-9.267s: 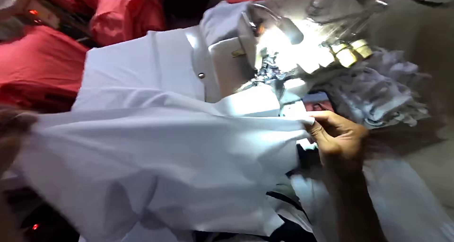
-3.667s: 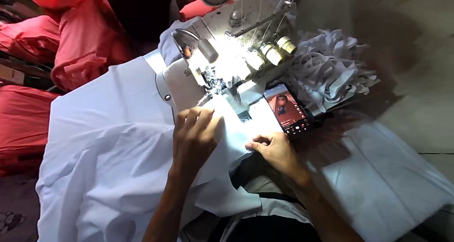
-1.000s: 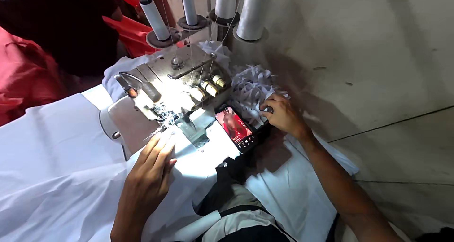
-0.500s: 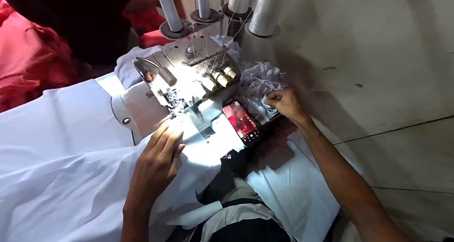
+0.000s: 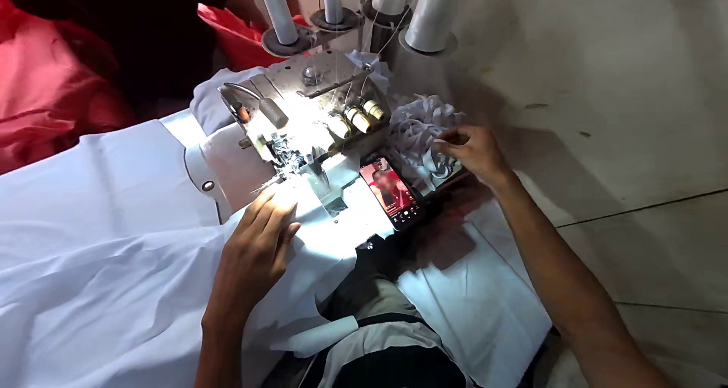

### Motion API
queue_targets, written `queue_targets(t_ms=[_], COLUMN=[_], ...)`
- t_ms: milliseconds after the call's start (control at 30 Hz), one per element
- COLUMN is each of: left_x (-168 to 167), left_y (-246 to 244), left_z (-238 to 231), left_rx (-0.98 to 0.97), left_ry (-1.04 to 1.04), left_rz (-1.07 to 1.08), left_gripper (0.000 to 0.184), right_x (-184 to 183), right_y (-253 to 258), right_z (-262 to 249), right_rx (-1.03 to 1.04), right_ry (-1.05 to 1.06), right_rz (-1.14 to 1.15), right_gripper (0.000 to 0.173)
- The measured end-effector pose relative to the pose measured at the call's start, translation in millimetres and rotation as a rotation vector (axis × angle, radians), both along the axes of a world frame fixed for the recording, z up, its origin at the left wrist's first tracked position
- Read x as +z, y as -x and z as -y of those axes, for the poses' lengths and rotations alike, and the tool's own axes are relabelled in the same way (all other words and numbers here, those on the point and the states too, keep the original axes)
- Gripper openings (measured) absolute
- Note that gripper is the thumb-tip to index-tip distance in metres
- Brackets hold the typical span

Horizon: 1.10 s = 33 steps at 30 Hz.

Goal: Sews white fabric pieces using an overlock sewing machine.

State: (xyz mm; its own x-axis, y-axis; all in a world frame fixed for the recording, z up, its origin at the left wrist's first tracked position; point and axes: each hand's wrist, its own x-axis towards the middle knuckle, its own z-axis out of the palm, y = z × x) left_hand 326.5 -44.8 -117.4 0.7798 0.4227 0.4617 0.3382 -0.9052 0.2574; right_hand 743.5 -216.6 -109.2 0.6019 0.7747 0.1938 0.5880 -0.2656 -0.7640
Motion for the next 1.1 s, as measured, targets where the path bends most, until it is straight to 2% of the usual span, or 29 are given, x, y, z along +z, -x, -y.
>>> queue_targets(t_ms=[200, 367, 500, 633, 733, 800, 900, 1000, 1100], left_x=[-1, -1, 15, 52, 73, 75, 62, 39, 14], left_y=[0, 1, 5, -7, -25, -30, -24, -5, 13], left_z=[0, -3, -1, 26, 57, 69, 78, 84, 86], left_rx=[0.002, -0.017, -0.056, -0.151, -0.285, -0.378, -0.457, -0.439, -0.396], left_ry=[0.008, 0.027, 0.177, 0.292, 0.541, 0.806, 1.026, 1.100, 1.121], left_rz=[0.000, 0.009, 0.150, 0.376, 0.470, 0.458, 0.478, 0.440, 0.368], left_gripper=[0.044, 0.044, 0.034, 0.029, 0.039, 0.050, 0.042, 0.020, 0.016], right_x=[47, 94, 139, 161, 147, 131, 100, 61, 23], right_y=[-29, -28, 16, 89, 142, 170, 193, 205, 216], right_z=[-18, -23, -12, 1, -1, -4, -4, 4, 12], right_rx=[-0.051, -0.073, 0.119, 0.450, 0.779, 0.883, 0.891, 0.862, 0.816], right_ry=[-0.253, -0.250, -0.219, -0.209, -0.257, -0.222, -0.173, -0.168, -0.128], right_rz=[-0.069, 0.034, 0.169, 0.119, -0.057, -0.190, -0.328, -0.528, -0.645], right_gripper=[0.024, 0.025, 0.020, 0.021, 0.020, 0.017, 0.016, 0.019, 0.020])
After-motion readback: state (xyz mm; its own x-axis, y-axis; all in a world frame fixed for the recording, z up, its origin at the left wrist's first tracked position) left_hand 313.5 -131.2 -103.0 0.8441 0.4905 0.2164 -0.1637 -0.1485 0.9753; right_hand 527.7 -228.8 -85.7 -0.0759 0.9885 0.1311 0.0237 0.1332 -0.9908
